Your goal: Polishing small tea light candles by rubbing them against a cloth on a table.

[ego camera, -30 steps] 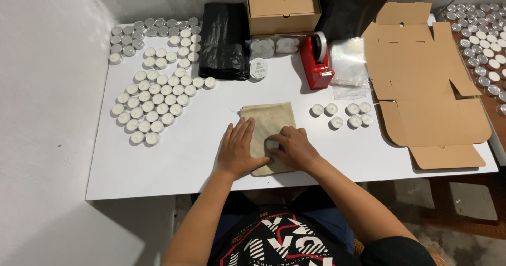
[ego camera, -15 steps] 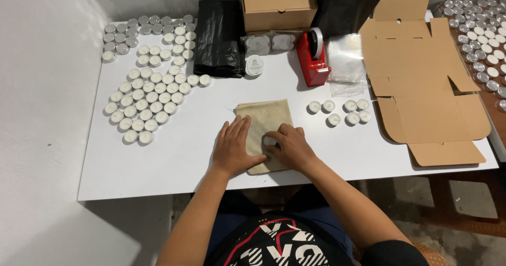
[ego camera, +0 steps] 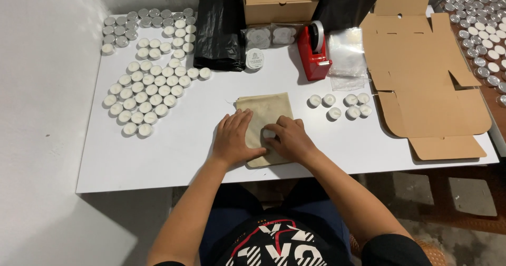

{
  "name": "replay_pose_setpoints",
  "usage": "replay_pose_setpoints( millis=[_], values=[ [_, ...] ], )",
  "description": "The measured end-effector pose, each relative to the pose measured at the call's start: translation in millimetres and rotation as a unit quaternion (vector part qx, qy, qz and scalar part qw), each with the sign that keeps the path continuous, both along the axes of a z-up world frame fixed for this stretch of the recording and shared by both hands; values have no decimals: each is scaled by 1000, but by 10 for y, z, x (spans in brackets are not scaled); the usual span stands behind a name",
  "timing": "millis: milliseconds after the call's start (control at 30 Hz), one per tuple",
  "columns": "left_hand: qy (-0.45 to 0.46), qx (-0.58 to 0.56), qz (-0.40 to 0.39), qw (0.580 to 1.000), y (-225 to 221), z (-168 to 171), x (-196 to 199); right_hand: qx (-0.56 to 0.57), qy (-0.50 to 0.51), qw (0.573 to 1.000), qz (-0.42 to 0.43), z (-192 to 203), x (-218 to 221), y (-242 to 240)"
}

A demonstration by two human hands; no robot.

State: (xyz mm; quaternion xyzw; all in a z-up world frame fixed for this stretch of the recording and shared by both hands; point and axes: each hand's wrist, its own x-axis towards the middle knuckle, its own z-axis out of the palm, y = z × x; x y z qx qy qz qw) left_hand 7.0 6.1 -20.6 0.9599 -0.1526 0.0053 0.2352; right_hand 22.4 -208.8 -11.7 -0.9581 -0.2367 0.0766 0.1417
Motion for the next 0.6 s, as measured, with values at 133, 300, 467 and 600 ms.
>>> replay_pose_setpoints(
  millis=[133, 300, 467, 600],
  values=[
    [-30, 32, -17, 999, 193, -142, 376, 2, -16, 1000, -18, -28, 289, 120],
    [-93, 21, -3, 995, 242, -175, 547, -10, -81, 996, -22, -221, 598, 286],
    [-106, 13, 27, 994, 193, -194, 513, 16, -11, 1000, 21, 83, 244, 93],
    [-108, 21, 38, 993, 199, -170, 489, -14, -52, 998, 14, -26, 424, 45]
  ],
)
